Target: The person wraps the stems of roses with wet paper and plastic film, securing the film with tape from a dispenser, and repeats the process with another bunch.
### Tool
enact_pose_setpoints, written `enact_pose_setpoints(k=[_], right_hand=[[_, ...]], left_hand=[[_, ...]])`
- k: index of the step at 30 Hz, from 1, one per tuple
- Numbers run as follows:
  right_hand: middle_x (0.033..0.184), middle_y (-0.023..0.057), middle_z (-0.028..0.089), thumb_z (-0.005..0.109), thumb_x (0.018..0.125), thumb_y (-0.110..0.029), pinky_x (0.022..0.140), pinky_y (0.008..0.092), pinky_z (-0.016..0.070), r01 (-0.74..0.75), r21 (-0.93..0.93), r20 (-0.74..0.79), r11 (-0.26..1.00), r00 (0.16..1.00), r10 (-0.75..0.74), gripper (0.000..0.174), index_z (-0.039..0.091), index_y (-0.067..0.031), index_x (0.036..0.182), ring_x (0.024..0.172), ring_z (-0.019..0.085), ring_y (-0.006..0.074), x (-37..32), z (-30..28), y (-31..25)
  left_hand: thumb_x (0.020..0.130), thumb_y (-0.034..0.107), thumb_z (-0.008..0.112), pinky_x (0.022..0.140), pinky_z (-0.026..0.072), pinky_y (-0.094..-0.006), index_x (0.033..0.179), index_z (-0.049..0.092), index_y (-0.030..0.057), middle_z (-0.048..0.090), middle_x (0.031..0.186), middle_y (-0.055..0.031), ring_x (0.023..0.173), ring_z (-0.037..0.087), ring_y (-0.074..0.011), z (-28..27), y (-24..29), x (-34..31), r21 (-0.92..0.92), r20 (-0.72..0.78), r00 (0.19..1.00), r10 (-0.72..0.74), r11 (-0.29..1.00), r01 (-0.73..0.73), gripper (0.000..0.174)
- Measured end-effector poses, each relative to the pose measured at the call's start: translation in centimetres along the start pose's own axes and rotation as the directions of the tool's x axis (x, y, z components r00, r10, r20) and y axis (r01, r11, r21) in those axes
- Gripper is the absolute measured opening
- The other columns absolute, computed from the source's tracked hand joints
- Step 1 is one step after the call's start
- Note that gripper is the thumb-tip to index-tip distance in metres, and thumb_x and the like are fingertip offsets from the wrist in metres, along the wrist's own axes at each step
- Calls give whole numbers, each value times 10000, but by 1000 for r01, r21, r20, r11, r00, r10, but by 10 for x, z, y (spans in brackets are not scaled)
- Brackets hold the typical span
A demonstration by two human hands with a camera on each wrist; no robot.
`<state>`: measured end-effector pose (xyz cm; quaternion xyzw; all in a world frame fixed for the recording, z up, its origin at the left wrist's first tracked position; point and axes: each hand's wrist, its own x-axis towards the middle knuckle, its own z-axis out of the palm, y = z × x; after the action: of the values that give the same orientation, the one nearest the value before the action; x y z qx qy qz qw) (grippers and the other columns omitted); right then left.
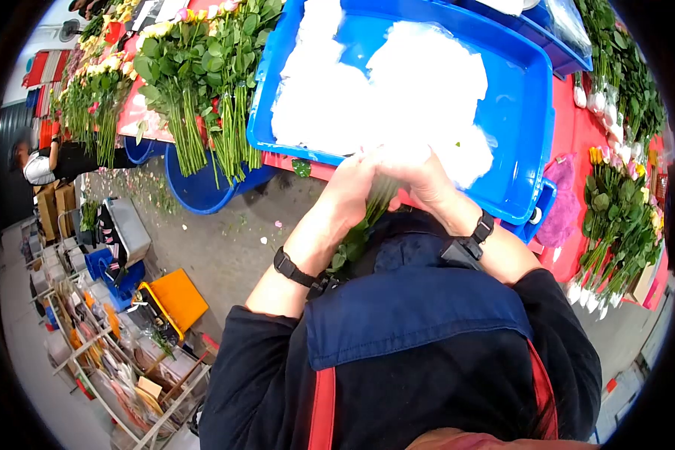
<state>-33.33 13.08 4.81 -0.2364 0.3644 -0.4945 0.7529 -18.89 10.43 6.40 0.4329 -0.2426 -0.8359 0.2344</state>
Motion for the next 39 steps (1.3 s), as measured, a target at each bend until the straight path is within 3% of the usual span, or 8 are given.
enact_pose_setpoints(k=[4,8,18,20,22,25,28,39], right_hand=[[856,78,671,678,808,-132,541,251,476,168,-24,-131,985,977,-170,294,657,33,1050,617,594,124,18,-3,16],[860,85,672,629,850,-185,411,213,362,-94,221,-72,971,991,113,353,645,35,1125,468,490,80,20,7,13],[900,74,665,694,836,-249,595,264,470,-224,103,-70,969,970,232,317,661,6,1021,748,598,136,65,15,15],[911,66,659,714,823,-261,670,303,485,52,-320,-138,946,985,-101,333,651,3,1017,813,600,159,73,8,10],[927,90,654,770,754,-285,788,385,481,259,-858,-25,444,842,-539,402,633,-4,1008,878,608,237,85,-23,4],[937,139,665,733,746,-187,811,406,475,-71,-970,34,-232,907,-419,287,662,-36,981,876,625,298,77,-54,-9],[863,158,644,676,793,-232,787,446,468,-20,-936,58,-350,975,-212,192,675,-57,872,928,599,337,68,-54,-6],[711,25,645,681,798,-56,601,265,463,41,-830,-201,556,908,-367,86,689,-10,871,640,547,93,37,10,1]], left_hand=[[984,255,474,630,488,-265,988,594,-12,624,883,-59,729,605,-138,-6,16,-7,-175,241,965,103,983,-61,293],[964,158,520,667,481,-243,974,600,-15,620,903,-48,767,592,-109,-30,-1,10,16,134,990,51,998,-54,191],[987,235,500,597,485,-263,1006,612,3,653,798,-83,649,614,-150,-55,23,13,155,-96,985,141,980,-125,258],[974,242,532,581,488,-261,1007,611,4,651,801,-79,647,623,-153,-67,37,12,211,-93,987,134,971,-112,253],[959,248,568,561,490,-264,1030,601,-2,651,839,-87,642,630,-157,-77,49,9,197,-131,978,161,971,-134,262],[963,236,561,570,500,-265,990,587,9,643,792,-83,655,635,-168,-87,61,9,236,-199,955,222,956,-173,230],[964,233,561,568,493,-260,984,586,1,643,776,-90,649,631,-162,-97,64,9,326,-137,979,153,940,-102,234],[949,227,585,603,503,-268,969,614,-4,660,789,-91,662,638,-169,-73,55,-5,248,111,985,135,956,-159,234]])
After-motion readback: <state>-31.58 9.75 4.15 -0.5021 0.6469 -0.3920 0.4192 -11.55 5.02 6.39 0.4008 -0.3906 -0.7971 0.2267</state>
